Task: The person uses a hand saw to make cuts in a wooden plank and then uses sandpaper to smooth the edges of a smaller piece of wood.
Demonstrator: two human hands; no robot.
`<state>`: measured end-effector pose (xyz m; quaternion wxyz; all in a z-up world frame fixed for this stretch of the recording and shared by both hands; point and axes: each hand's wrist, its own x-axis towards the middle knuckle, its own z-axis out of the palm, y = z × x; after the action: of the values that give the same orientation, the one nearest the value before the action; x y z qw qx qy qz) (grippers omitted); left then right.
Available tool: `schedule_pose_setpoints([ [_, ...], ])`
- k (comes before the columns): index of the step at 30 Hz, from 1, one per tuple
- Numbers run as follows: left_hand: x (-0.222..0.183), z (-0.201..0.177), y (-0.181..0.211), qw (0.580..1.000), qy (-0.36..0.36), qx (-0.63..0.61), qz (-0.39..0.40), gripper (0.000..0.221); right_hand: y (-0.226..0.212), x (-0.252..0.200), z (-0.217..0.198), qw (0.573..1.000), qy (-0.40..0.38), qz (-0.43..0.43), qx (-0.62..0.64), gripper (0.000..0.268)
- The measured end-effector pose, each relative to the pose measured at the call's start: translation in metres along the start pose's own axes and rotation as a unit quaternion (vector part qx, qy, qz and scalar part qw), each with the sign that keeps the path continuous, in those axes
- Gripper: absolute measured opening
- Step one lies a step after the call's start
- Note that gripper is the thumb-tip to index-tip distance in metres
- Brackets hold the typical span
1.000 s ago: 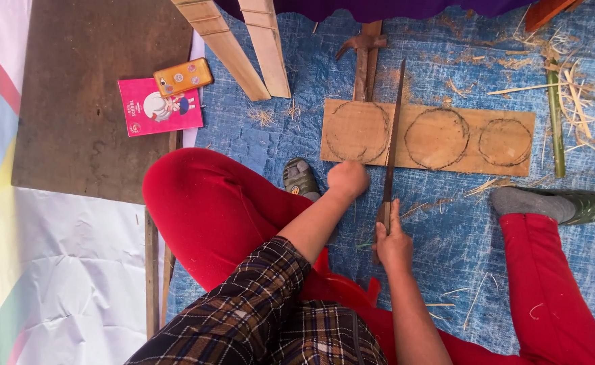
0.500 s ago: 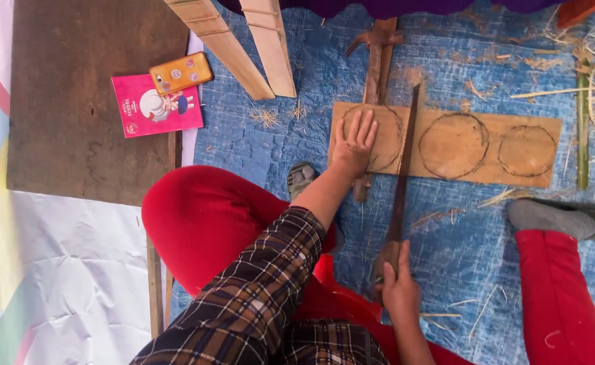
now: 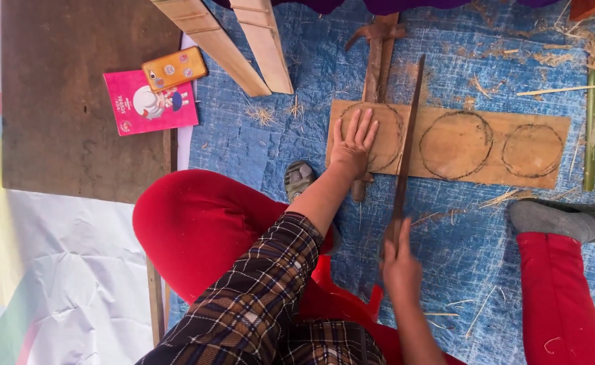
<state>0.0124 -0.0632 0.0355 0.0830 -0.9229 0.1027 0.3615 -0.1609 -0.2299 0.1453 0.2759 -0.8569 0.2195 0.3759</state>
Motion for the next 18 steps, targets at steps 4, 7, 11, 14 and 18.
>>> schedule_pose_setpoints([
  [4, 0.0, 0.002, -0.001, 1.0, 0.017, -0.004, 0.002, 0.144, 0.024, -0.024, 0.017, 0.999, -0.015, 0.029, 0.036, 0.071],
  [7, 0.001, 0.003, -0.002, 1.0, 0.019, -0.008, 0.002, 0.145, -0.004, 0.01, 0.007, 0.999, 0.006, -0.005, 0.041, 0.068],
  [11, 0.001, 0.005, -0.002, 1.0, 0.022, 0.0, 0.002, 0.145, -0.044, 0.073, -0.013, 0.997, 0.049, -0.052, 0.011, 0.069],
  [14, 0.001, 0.001, -0.004, 1.0, 0.017, 0.003, 0.003, 0.144, -0.053, 0.08, -0.021, 0.993, 0.072, -0.087, 0.026, 0.069],
  [18, 0.004, 0.004, -0.003, 1.0, 0.015, 0.003, 0.001, 0.141, -0.026, 0.019, -0.011, 0.998, 0.028, -0.056, -0.005, 0.071],
])
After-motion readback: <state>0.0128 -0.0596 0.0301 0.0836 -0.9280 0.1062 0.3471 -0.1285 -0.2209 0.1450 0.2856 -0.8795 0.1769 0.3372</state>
